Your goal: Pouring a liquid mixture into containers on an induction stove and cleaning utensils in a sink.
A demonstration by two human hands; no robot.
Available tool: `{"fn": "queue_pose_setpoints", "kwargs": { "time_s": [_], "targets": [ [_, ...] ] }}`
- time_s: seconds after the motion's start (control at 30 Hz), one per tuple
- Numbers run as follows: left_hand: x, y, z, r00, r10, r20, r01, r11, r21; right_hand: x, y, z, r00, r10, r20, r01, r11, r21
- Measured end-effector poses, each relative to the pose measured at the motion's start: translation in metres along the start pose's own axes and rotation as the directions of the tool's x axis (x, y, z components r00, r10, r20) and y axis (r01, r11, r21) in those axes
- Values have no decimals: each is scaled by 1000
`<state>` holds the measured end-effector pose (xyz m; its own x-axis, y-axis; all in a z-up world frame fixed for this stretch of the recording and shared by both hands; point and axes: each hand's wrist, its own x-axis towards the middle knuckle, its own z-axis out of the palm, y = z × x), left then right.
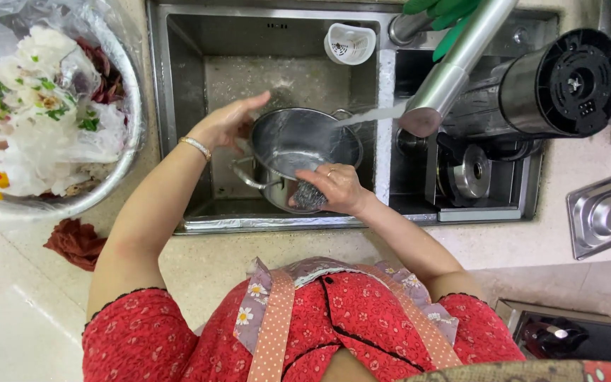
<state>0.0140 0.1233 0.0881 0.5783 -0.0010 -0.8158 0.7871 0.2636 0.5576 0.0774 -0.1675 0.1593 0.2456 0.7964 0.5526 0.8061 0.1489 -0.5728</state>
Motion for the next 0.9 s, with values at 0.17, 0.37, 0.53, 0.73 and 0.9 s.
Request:
{"fn": "queue_pose_setpoints", "kwargs": {
  "time_s": [0.17,0.37,0.53,0.73,0.9],
  "targets": [
    [2,-107,4,945,-120,305,239,889,-391,11,0,-8,918,-352,182,363,931,-33],
    [61,-149,36,877,407,-254,-472,636,-611,19,-11,-27,921,-139,365,142,990,19],
    [-48,-25,93,668,577,-470,-717,669,-196,7,41,-41,848,288,445,-320,947,-3],
    [-62,8,118,395,833,-388,-740,539,404,-46,94,71,579,657,483,-779,620,90],
    [-64,-1,114,468,834,-291,-706,551,446,-14,106,52,520,533,667,-325,846,-423]
  ]
}}
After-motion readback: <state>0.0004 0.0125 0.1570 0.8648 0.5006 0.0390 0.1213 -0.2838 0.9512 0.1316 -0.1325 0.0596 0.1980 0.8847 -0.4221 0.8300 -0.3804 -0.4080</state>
